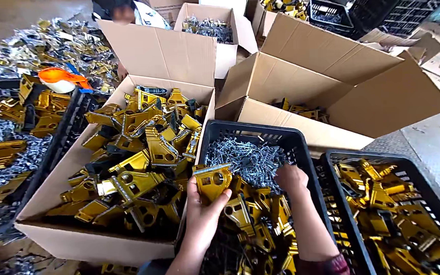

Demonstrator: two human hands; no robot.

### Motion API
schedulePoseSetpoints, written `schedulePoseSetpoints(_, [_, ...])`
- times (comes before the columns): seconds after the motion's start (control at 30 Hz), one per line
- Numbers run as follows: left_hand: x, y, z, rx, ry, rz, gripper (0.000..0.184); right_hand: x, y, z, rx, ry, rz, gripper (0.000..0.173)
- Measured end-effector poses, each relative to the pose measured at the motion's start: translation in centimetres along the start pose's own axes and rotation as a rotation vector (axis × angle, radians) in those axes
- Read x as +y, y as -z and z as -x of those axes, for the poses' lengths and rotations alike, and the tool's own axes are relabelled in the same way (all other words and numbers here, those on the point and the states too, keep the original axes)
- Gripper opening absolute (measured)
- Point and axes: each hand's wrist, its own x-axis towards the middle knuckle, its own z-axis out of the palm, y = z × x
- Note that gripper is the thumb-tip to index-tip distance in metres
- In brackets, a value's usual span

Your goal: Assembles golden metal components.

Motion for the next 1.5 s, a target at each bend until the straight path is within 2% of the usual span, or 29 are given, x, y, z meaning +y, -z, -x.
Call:
schedulePoseSetpoints(0.07, [0.0,-0.2,0.0,0.001,0.013,0.006,0.086,-0.1,-1.5,-1.5,-0.101,0.034,0.093,0.03])
schedulePoseSetpoints(0.2, [0.1,-0.3,0.0,-0.007,0.06,-0.023,0.085,-0.8,-5.5,-4.2,-0.263,0.372,0.25,0.036])
schedulePoseSetpoints(0.3, [0.3,0.1,-0.2,0.007,0.107,-0.028,0.087,-0.8,-5.0,-4.5,-0.219,0.47,0.193,0.028])
schedulePoseSetpoints(0.37, [0.2,0.3,-0.6,0.021,0.134,0.007,0.084,-0.9,-3.1,-2.7,-0.147,0.501,0.07,0.025])
schedulePoseSetpoints(0.43, [0.1,0.2,-0.8,0.029,0.178,0.077,0.081,-1.0,-1.6,0.4,-0.092,0.61,-0.133,0.029])
schedulePoseSetpoints(0.5, [0.2,-0.1,-0.9,0.046,0.274,0.186,0.076,-1.4,-1.3,3.5,-0.12,0.821,-0.444,0.026])
schedulePoseSetpoints(0.57, [0.1,-0.3,-0.9,0.046,0.343,0.279,0.067,-2.7,-2.1,6.0,-0.228,1.035,-0.866,0.026])
schedulePoseSetpoints(0.6, [0.0,-0.4,-0.9,0.038,0.351,0.324,0.062,-3.6,-2.4,7.2,-0.236,1.074,-1.013,0.026])
schedulePoseSetpoints(0.67, [-0.2,-0.4,-0.8,0.012,0.337,0.402,0.056,-5.2,-2.5,9.1,-0.157,0.973,-1.191,0.02])
schedulePoseSetpoints(0.73, [-0.2,-0.4,-0.8,0.013,0.298,0.411,0.051,-5.9,-2.2,10.0,-0.083,0.793,-1.137,0.014])
schedulePoseSetpoints(0.8, [-0.1,-0.5,-0.9,0.06,0.261,0.369,0.05,-5.9,-2.2,9.4,0.007,0.619,-0.729,0.017])
schedulePoseSetpoints(0.9, [0.1,-0.6,-1.1,0.132,0.264,0.285,0.049,-5.9,-3.4,7.7,-0.135,0.305,-0.081,0.029])
schedulePoseSetpoints(0.97, [0.1,-0.6,-1.2,0.137,0.265,0.273,0.051,-5.5,-4.7,6.7,-0.237,0.162,0.113,0.032])
schedulePoseSetpoints(1.03, [-0.1,-0.6,-1.1,0.119,0.24,0.248,0.06,-4.7,-4.3,6.6,-0.259,0.17,0.108,0.034])
schedulePoseSetpoints(1.1, [-0.4,-0.5,-1.0,0.097,0.203,0.196,0.076,-3.7,-3.5,7.1,-0.217,0.365,-0.141,0.034])
schedulePoseSetpoints(1.17, [-0.6,-0.6,-0.9,0.076,0.2,0.197,0.083,-3.7,-2.9,8.2,-0.213,0.535,-0.628,0.034])
schedulePoseSetpoints(1.23, [-0.5,-0.8,-0.8,0.056,0.234,0.267,0.073,-5.2,-2.6,9.8,-0.278,0.618,-1.26,0.035])
schedulePoseSetpoints(1.3, [-0.1,-1.0,-0.6,0.02,0.288,0.383,0.058,-6.7,-2.4,10.8,-0.273,0.651,-1.641,0.02])
schedulePoseSetpoints(1.4, [-0.1,-0.7,-0.3,-0.114,0.291,0.494,0.06,-8.4,-3.3,11.1,-0.106,0.766,-1.706,0.006])
schedulePoseSetpoints(1.47, [-0.4,-0.4,-0.3,-0.232,0.265,0.515,0.079,-8.7,-3.9,10.9,0.014,0.852,-1.623,0.005])
schedulePoseSetpoints(1.5, [-0.4,-0.4,-0.3,-0.258,0.266,0.53,0.083,-8.5,-4.0,10.6,0.063,0.903,-1.544,0.004])
